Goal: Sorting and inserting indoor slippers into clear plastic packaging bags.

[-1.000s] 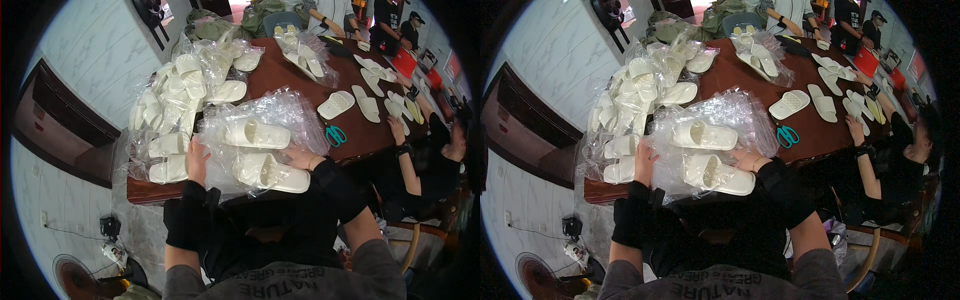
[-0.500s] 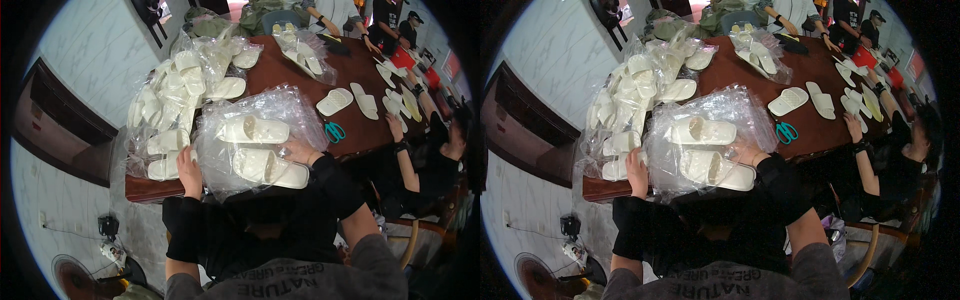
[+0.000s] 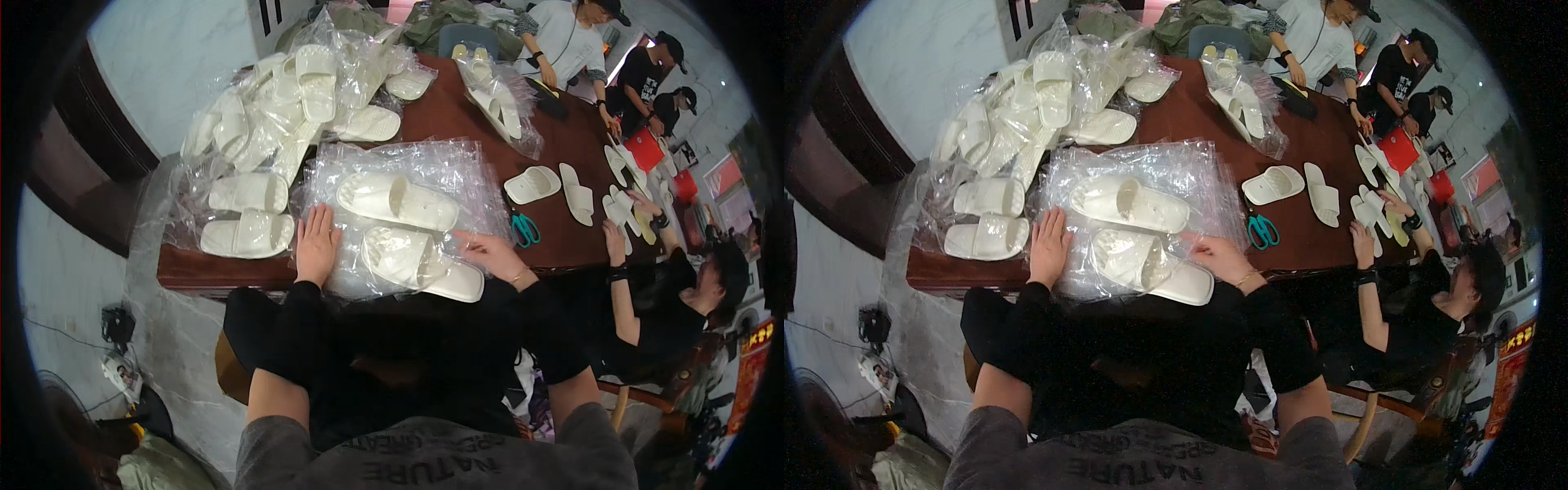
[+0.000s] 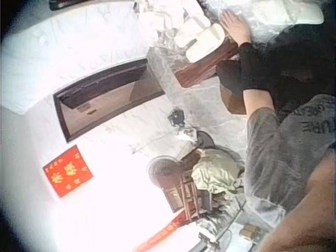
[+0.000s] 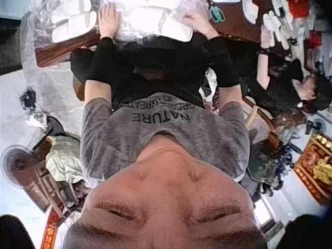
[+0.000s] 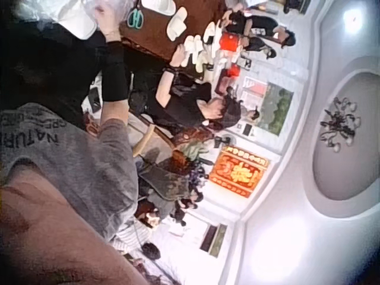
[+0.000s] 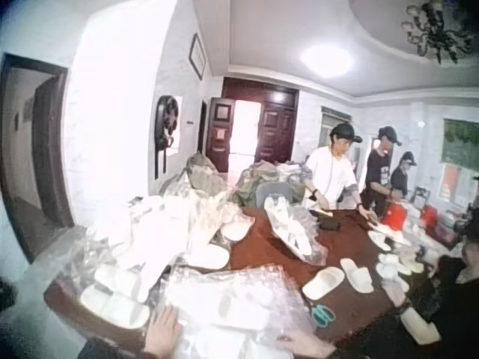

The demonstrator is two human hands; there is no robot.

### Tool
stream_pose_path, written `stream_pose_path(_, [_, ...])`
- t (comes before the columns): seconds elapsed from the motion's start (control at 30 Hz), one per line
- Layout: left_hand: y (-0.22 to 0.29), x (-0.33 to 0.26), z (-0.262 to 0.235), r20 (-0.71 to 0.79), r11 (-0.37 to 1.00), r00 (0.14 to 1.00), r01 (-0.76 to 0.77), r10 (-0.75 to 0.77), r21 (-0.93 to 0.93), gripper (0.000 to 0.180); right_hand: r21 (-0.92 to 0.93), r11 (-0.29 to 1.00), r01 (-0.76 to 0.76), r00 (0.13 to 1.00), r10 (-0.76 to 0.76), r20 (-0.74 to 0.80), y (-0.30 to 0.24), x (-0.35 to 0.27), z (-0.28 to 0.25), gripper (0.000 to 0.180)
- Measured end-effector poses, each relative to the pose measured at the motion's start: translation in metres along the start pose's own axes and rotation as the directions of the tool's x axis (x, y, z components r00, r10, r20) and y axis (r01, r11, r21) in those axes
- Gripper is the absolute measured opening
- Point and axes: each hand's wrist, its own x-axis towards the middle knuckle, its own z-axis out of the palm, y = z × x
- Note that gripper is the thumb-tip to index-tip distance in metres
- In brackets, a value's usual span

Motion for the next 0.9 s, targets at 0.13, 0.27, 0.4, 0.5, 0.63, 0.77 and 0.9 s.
stream_pose_path(0.13, [-0.003,0.002,0.0,-0.014,0.999,1.0,-0.016,0.017,0.038,0.059,-0.101,0.993,0.058,0.994,-0.067,-0.09,-0.006,0.026,0.054,0.033])
stream_pose_path(0.27, [-0.006,0.004,-0.002,-0.033,0.999,0.999,-0.01,0.012,0.048,0.06,-0.451,0.89,-0.065,0.974,-0.042,-0.223,-0.004,0.057,0.081,0.026])
stream_pose_path(0.4, [-0.007,0.007,-0.002,-0.025,0.999,1.0,0.008,-0.007,0.043,0.06,-0.535,0.841,-0.079,0.948,-0.102,-0.3,0.012,0.066,0.047,0.018])
stream_pose_path(0.5, [-0.011,0.002,-0.001,-0.02,0.998,1.0,0.015,-0.014,0.058,0.059,-0.619,0.782,-0.072,0.965,-0.102,-0.241,0.01,0.063,-0.006,0.019])
stream_pose_path(0.63, [-0.005,0.002,0.001,-0.04,0.998,0.999,0.034,-0.032,0.054,0.059,-0.787,0.615,0.054,0.953,-0.267,-0.143,-0.004,0.062,-0.087,0.025])
stream_pose_path(0.77, [0.002,0.005,0.002,-0.045,0.997,0.998,0.043,-0.04,0.064,0.059,-0.97,0.21,-0.121,0.954,-0.244,-0.171,-0.022,0.075,-0.212,0.009])
stream_pose_path(0.9, [-0.001,0.002,-0.005,-0.056,0.995,0.997,0.055,-0.05,0.087,0.06,-0.945,0.165,-0.283,0.82,-0.47,-0.327,-0.065,0.075,-0.309,0.009])
